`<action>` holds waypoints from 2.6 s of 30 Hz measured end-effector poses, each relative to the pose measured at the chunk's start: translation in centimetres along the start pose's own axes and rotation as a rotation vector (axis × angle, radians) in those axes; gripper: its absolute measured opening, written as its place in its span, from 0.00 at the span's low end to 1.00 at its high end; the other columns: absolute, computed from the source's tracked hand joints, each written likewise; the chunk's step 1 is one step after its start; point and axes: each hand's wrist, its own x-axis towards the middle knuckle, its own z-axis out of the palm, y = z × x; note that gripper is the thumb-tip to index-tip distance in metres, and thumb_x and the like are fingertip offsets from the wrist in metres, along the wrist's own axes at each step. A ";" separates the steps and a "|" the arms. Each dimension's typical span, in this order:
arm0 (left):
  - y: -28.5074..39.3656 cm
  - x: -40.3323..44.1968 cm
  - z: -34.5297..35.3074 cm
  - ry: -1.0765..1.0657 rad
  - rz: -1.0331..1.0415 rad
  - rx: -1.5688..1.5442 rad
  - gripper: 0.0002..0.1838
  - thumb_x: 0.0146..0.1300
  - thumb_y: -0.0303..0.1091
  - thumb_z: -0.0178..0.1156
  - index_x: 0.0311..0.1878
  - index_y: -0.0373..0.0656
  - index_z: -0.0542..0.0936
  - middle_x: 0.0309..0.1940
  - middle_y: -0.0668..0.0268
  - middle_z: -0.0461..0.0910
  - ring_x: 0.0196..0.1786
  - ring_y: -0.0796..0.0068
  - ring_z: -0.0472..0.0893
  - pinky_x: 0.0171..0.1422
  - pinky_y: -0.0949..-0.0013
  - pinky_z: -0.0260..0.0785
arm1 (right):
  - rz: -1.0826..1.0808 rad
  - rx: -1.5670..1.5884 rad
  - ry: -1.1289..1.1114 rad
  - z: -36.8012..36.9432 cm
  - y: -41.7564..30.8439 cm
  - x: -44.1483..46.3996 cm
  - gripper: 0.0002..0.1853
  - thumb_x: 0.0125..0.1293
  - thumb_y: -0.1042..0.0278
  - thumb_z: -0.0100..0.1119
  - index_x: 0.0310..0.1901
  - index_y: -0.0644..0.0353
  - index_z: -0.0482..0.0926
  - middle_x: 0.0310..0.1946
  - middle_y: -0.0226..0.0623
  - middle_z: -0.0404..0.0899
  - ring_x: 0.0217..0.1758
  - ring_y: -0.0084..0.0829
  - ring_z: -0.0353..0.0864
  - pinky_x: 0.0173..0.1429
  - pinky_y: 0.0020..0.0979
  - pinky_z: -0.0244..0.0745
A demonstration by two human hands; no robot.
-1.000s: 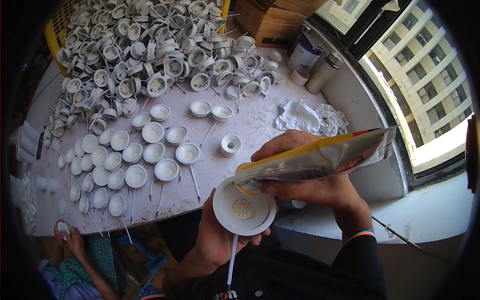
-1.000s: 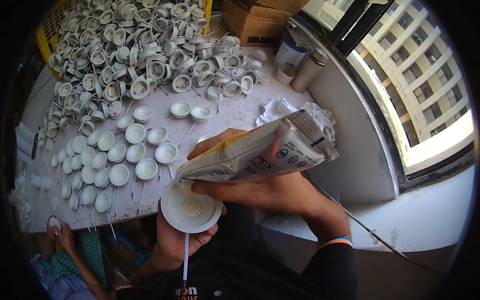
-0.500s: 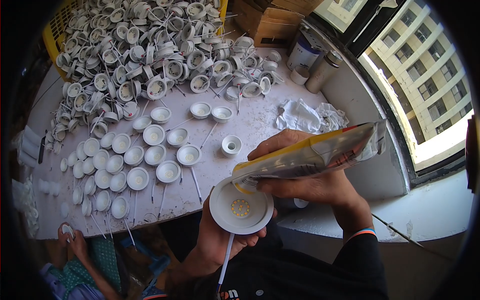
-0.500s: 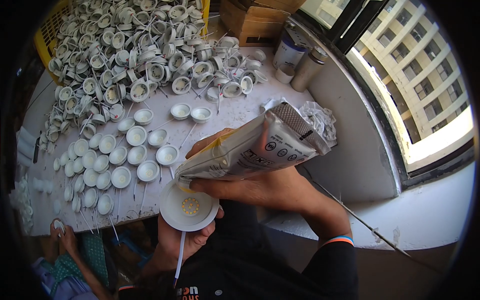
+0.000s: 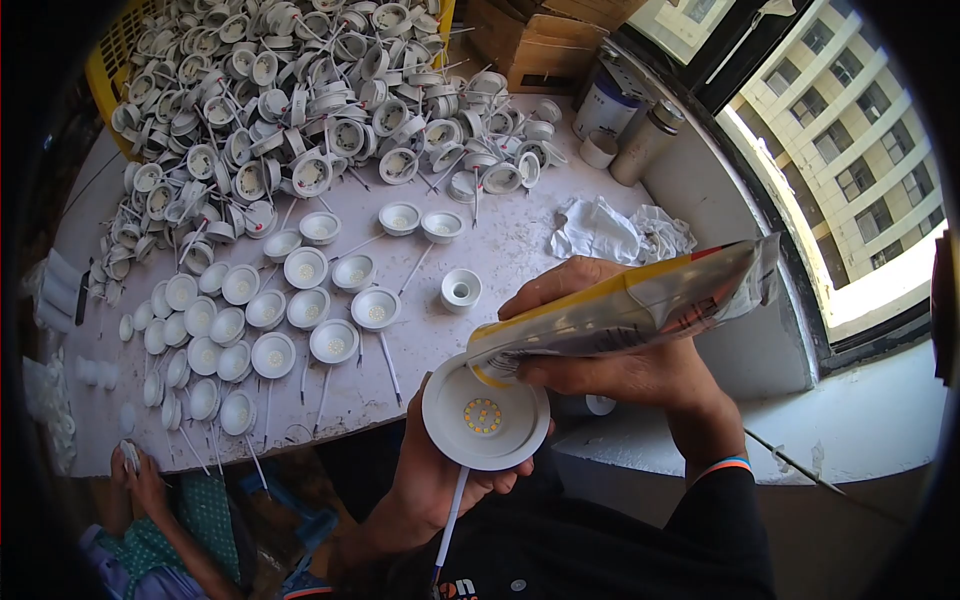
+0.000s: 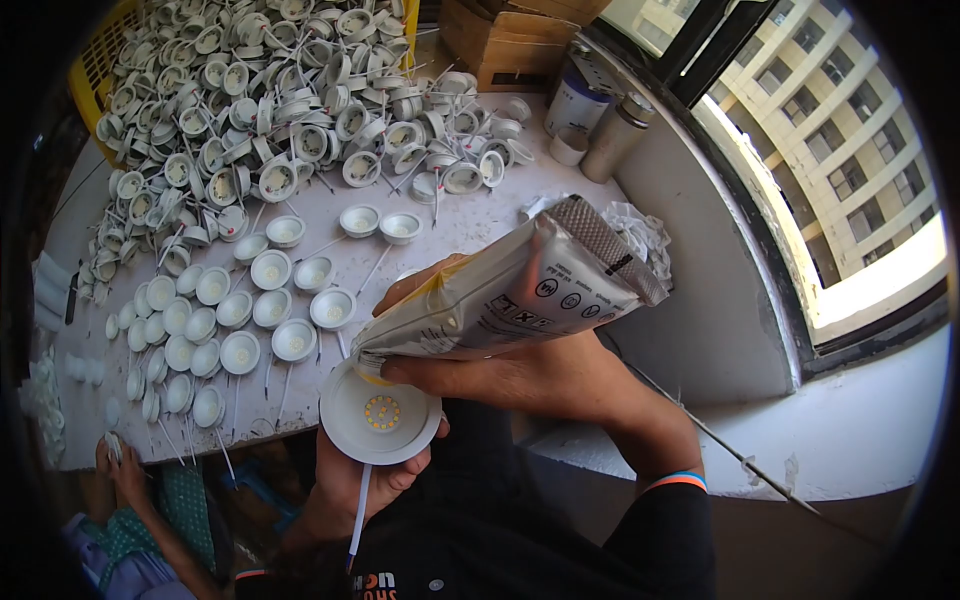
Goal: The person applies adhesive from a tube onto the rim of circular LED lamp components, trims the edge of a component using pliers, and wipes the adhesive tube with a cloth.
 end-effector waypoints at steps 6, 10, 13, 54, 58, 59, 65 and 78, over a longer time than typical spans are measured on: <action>0.2 -0.2 -0.6 0.049 -0.022 0.018 0.40 0.60 0.64 0.31 0.58 0.33 0.58 0.42 0.41 0.70 0.35 0.55 0.79 0.31 0.67 0.78 | -0.109 -0.104 0.007 0.2 0.4 0.2 0.18 0.40 0.70 0.70 0.36 0.61 0.79 0.35 0.34 0.78 0.38 0.26 0.77 0.43 0.28 0.73; 0.4 -0.2 -0.9 0.077 -0.050 0.015 0.40 0.60 0.65 0.31 0.56 0.33 0.59 0.40 0.44 0.72 0.36 0.52 0.79 0.32 0.66 0.78 | -0.067 -0.152 0.016 0.4 -0.4 0.3 0.17 0.40 0.69 0.70 0.35 0.60 0.80 0.35 0.33 0.78 0.37 0.26 0.77 0.42 0.28 0.73; 0.7 -0.3 -1.5 0.076 -0.066 0.042 0.39 0.60 0.64 0.32 0.56 0.33 0.60 0.40 0.45 0.73 0.37 0.53 0.79 0.31 0.66 0.78 | -0.023 -0.174 0.021 0.6 -0.8 0.4 0.16 0.41 0.69 0.70 0.35 0.59 0.80 0.35 0.32 0.78 0.36 0.26 0.77 0.42 0.27 0.73; 1.4 -1.8 -2.0 0.031 0.219 0.127 0.35 0.53 0.53 0.50 0.60 0.41 0.58 0.54 0.46 0.62 0.52 0.44 0.68 0.40 0.57 0.75 | -0.015 -0.248 -0.009 0.6 -1.7 0.9 0.15 0.45 0.71 0.68 0.37 0.63 0.77 0.35 0.35 0.79 0.39 0.25 0.77 0.45 0.27 0.73; 0.7 -1.7 -1.5 0.079 0.474 0.345 0.38 0.49 0.48 0.57 0.61 0.43 0.57 0.56 0.52 0.62 0.55 0.50 0.68 0.46 0.54 0.73 | -0.101 -0.177 0.008 0.8 -1.6 1.0 0.16 0.48 0.66 0.67 0.38 0.62 0.77 0.34 0.35 0.78 0.38 0.25 0.77 0.42 0.27 0.73; 0.7 -1.7 -1.3 0.124 0.530 0.435 0.40 0.47 0.47 0.59 0.62 0.42 0.56 0.56 0.53 0.63 0.54 0.53 0.69 0.48 0.53 0.72 | -0.160 -0.165 0.012 0.8 -1.6 1.0 0.17 0.50 0.62 0.65 0.39 0.61 0.76 0.33 0.36 0.78 0.35 0.25 0.77 0.38 0.27 0.72; 0.3 -0.6 -1.2 0.120 0.916 0.862 0.44 0.42 0.43 0.67 0.58 0.40 0.52 0.54 0.57 0.59 0.57 0.64 0.63 0.60 0.61 0.60 | -0.155 -0.188 0.006 1.0 -2.1 0.9 0.15 0.49 0.64 0.65 0.37 0.62 0.76 0.34 0.38 0.77 0.34 0.30 0.77 0.37 0.29 0.72; 1.5 0.9 -0.4 0.199 1.759 1.750 0.45 0.37 0.65 0.65 0.46 0.42 0.57 0.43 0.60 0.62 0.48 0.65 0.70 0.51 0.62 0.66 | -0.240 -0.153 0.012 1.0 -4.1 0.0 0.14 0.48 0.67 0.65 0.35 0.63 0.76 0.30 0.38 0.77 0.34 0.29 0.77 0.37 0.29 0.72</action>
